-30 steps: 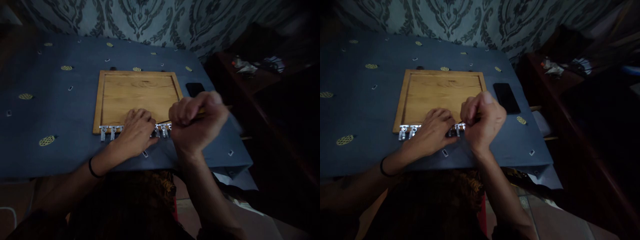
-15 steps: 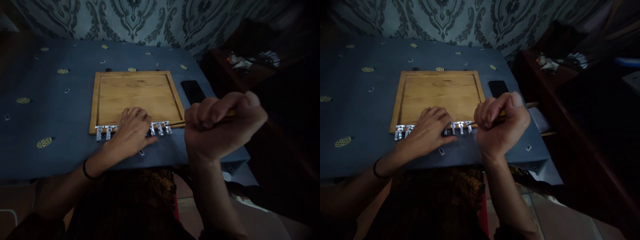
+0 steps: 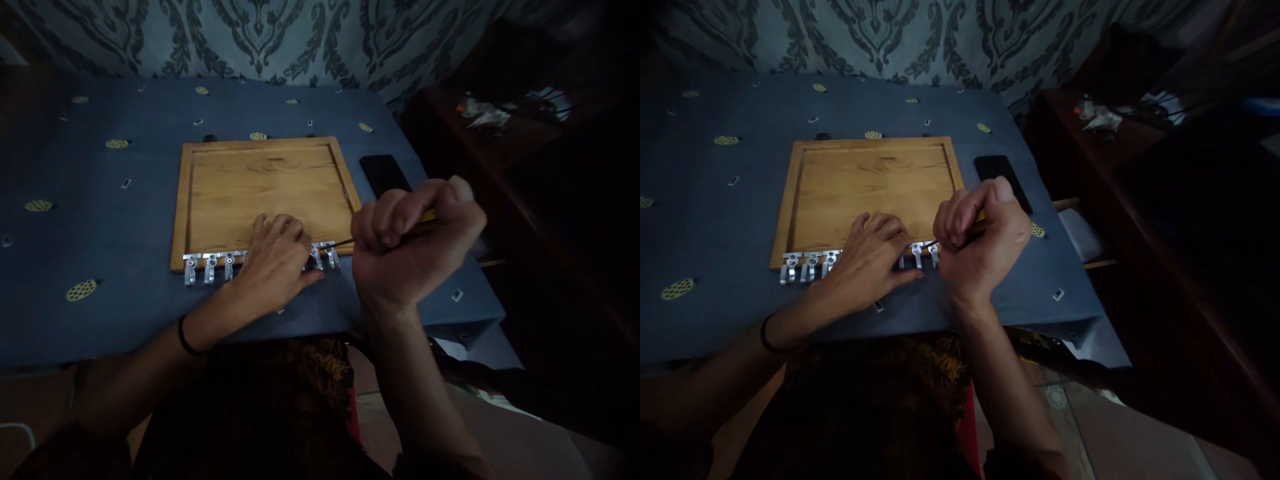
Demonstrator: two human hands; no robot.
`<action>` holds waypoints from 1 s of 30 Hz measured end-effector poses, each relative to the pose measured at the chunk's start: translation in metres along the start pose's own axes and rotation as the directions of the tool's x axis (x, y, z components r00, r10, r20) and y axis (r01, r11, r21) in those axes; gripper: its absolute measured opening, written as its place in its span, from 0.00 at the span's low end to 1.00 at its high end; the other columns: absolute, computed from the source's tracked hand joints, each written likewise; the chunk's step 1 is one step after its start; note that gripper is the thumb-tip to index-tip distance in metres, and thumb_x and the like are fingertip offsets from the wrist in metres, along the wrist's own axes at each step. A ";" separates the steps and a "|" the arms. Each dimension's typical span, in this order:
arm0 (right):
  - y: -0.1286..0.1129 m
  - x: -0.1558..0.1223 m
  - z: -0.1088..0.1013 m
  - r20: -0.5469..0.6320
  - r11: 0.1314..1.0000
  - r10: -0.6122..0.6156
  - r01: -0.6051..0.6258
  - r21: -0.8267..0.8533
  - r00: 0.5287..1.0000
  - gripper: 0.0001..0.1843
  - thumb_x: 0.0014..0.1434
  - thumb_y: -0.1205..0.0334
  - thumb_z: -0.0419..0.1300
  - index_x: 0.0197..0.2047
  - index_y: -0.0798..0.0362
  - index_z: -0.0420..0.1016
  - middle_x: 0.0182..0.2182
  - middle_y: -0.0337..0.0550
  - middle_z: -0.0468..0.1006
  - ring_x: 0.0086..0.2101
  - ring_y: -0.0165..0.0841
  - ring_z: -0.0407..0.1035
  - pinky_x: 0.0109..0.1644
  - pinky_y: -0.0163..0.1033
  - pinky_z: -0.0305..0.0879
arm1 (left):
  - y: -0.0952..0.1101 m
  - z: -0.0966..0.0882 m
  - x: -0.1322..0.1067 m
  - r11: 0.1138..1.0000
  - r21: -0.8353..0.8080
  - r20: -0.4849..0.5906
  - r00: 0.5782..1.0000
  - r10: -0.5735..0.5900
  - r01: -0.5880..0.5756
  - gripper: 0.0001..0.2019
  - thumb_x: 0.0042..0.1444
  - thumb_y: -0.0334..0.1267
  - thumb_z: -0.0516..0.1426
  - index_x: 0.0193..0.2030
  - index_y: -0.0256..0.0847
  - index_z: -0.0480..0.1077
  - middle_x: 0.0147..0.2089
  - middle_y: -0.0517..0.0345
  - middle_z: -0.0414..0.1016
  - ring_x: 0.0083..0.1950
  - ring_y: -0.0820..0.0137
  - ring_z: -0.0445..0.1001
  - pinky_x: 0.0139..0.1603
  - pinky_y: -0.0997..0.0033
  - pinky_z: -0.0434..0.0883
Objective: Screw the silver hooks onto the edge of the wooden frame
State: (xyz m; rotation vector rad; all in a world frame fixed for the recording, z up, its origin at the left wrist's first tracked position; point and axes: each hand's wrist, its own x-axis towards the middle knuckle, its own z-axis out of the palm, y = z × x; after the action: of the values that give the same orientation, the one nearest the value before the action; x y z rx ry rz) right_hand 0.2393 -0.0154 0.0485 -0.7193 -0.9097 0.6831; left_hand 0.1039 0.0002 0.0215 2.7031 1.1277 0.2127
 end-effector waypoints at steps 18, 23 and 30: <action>0.016 -0.001 0.007 -0.009 1.000 0.017 -0.017 0.026 1.000 0.26 0.62 0.57 0.58 0.18 0.49 0.50 0.13 0.29 0.43 0.13 0.23 0.42 0.17 0.32 0.41 | -0.002 0.008 0.000 1.000 -0.006 -0.052 0.999 0.007 -0.007 0.16 0.63 0.47 0.65 0.48 0.34 0.76 0.51 0.45 0.76 0.59 0.51 0.69 0.63 0.44 0.65; 0.018 0.000 0.008 -0.008 0.999 0.036 -0.036 0.017 0.999 0.26 0.61 0.56 0.60 0.17 0.49 0.51 0.13 0.29 0.44 0.13 0.23 0.43 0.17 0.32 0.42 | -0.002 0.006 0.001 1.000 -0.016 -0.018 1.000 -0.006 0.005 0.16 0.63 0.46 0.65 0.48 0.33 0.77 0.51 0.44 0.76 0.60 0.49 0.69 0.64 0.42 0.64; 0.021 -0.002 0.018 -0.107 1.000 -0.017 0.019 0.013 0.994 0.25 0.63 0.57 0.61 0.19 0.49 0.55 0.14 0.28 0.45 0.14 0.23 0.44 0.17 0.33 0.41 | -0.001 0.004 0.001 1.000 -0.021 -0.018 1.000 0.001 -0.001 0.16 0.63 0.45 0.65 0.48 0.33 0.77 0.51 0.42 0.76 0.60 0.48 0.69 0.64 0.40 0.65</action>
State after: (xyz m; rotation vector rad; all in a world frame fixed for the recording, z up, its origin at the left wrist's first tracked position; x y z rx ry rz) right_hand 0.2181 -0.0002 0.0390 -0.7279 -0.8118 0.6288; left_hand 0.1047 0.0015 0.0171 2.6887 1.1230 0.2486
